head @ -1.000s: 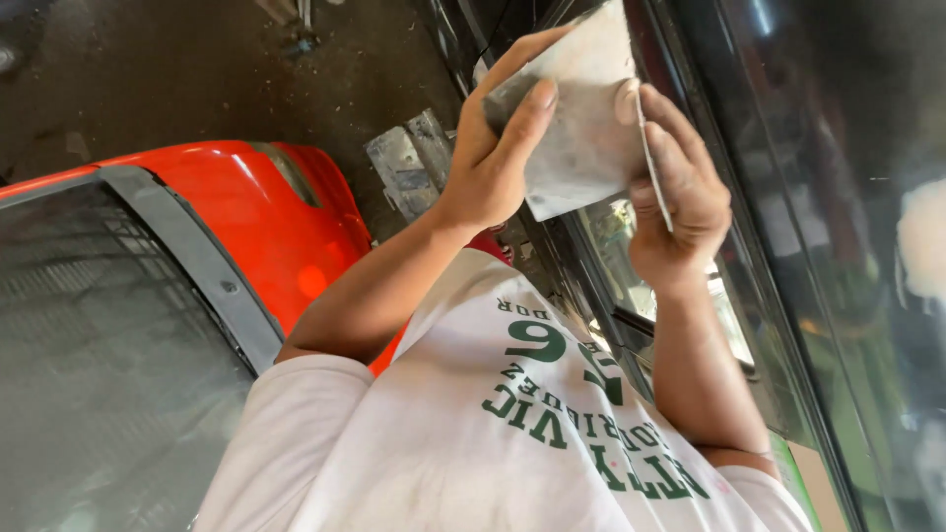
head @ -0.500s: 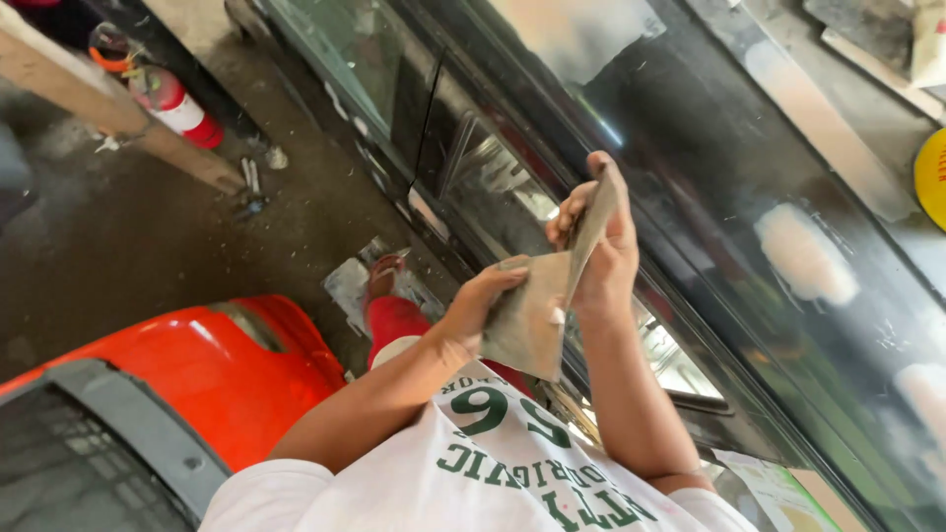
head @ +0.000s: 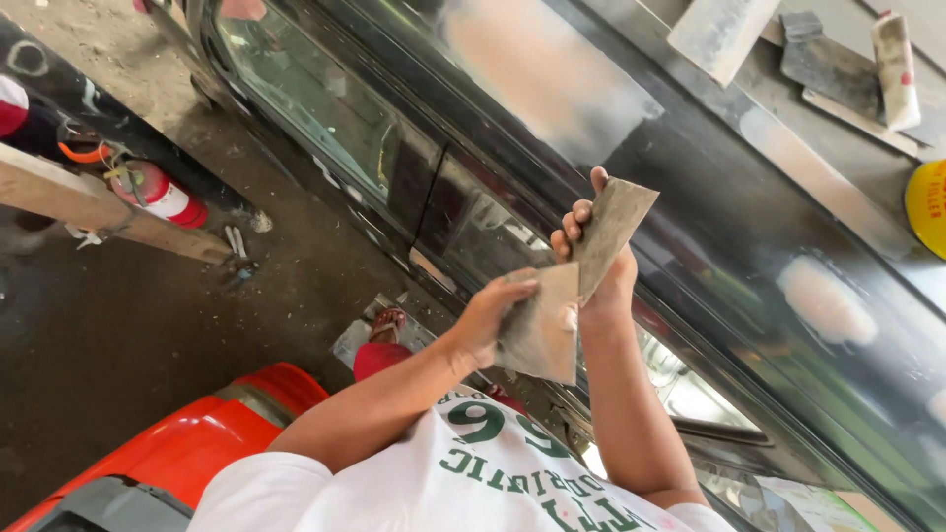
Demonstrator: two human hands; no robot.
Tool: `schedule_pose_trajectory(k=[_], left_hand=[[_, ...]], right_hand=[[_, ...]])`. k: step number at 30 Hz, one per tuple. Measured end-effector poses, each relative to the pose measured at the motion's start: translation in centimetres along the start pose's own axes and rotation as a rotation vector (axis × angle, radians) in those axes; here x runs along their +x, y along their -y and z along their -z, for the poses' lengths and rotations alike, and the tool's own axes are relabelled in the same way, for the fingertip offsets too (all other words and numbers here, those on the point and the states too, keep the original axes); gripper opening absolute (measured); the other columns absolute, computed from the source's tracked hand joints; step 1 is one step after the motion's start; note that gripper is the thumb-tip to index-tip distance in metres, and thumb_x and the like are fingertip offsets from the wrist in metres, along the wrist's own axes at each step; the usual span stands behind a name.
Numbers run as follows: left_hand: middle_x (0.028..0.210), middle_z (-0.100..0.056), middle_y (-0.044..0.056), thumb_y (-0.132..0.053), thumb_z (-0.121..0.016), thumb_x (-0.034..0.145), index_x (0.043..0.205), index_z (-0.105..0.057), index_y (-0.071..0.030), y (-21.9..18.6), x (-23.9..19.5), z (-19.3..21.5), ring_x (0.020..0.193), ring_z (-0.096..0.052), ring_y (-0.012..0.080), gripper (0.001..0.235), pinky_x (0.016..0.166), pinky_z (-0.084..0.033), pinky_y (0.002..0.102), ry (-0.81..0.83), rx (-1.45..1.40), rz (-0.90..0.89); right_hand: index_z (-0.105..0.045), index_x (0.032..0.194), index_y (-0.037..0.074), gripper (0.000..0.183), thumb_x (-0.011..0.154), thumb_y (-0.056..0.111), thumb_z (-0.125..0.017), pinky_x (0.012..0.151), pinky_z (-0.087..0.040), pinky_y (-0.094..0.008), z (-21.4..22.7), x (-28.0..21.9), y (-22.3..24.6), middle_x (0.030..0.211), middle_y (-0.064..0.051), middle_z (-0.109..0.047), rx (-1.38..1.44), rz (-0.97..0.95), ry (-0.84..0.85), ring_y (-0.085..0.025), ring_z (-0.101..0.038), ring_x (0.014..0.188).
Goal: The person applies a light-colored body filler to a black car's surface using two metal spreaders. They smooth the filler over several patches on the car's body, occasionally switching between the spreaders to work on different areas.
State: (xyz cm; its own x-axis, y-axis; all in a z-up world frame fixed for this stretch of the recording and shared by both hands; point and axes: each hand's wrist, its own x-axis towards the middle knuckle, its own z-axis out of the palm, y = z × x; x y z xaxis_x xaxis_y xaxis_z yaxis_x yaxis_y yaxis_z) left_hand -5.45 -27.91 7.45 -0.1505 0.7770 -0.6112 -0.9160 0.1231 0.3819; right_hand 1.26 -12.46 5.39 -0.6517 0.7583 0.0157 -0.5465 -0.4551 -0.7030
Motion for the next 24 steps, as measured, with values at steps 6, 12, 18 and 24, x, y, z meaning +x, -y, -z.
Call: schedule_pose_trajectory(k=[6, 12, 18, 24], left_hand=[[0.101, -0.072, 0.013, -0.027, -0.083, 0.076, 0.116, -0.072, -0.009, -7.4, 1.2, -1.0, 0.094, -0.068, 0.0227, 0.044, 0.085, -0.057, 0.041, 0.076, 0.025, -0.114], [0.094, -0.069, 0.009, -0.027, -0.084, 0.074, 0.115, -0.074, -0.013, -13.6, 2.8, 2.0, 0.093, -0.065, 0.0202, 0.044, 0.088, -0.051, 0.037, 0.015, 0.037, -0.019], [0.091, -0.066, 0.009, -0.032, -0.084, 0.076, 0.108, -0.076, -0.012, -14.9, 4.8, 2.2, 0.09, -0.059, 0.0197, 0.038, 0.087, -0.046, 0.038, 0.054, -0.004, 0.033], [0.093, -0.065, 0.009, -0.032, -0.081, 0.081, 0.112, -0.065, -0.004, -21.9, 9.1, 7.1, 0.09, -0.062, 0.0187, 0.045, 0.086, -0.049, 0.039, -0.01, 0.234, -0.233]], right_hand=[[-0.04, 0.149, -0.001, 0.049, 0.103, 0.012, -0.046, 0.078, -0.048, -0.026, -4.9, 0.3, -4.7, 0.098, -0.007, -0.053, 0.179, -0.032, -0.039, -0.013, -0.056, 0.086], [-0.036, 0.153, 0.008, 0.058, 0.103, 0.035, -0.049, 0.061, -0.049, -0.024, -2.6, 4.3, -6.5, 0.098, -0.004, -0.054, -0.071, 0.008, -0.085, -0.012, -0.052, 0.08], [-0.051, 0.142, 0.004, 0.045, 0.098, 0.009, -0.056, 0.071, -0.053, -0.03, -6.5, 5.6, -9.3, 0.091, -0.008, -0.063, -0.223, 0.029, -0.263, -0.016, -0.062, 0.077], [-0.055, 0.138, 0.005, 0.044, 0.095, 0.011, -0.061, 0.08, -0.06, -0.043, -3.3, 3.2, -13.9, 0.115, -0.015, -0.069, -0.112, -0.05, -0.446, -0.03, -0.072, 0.095]])
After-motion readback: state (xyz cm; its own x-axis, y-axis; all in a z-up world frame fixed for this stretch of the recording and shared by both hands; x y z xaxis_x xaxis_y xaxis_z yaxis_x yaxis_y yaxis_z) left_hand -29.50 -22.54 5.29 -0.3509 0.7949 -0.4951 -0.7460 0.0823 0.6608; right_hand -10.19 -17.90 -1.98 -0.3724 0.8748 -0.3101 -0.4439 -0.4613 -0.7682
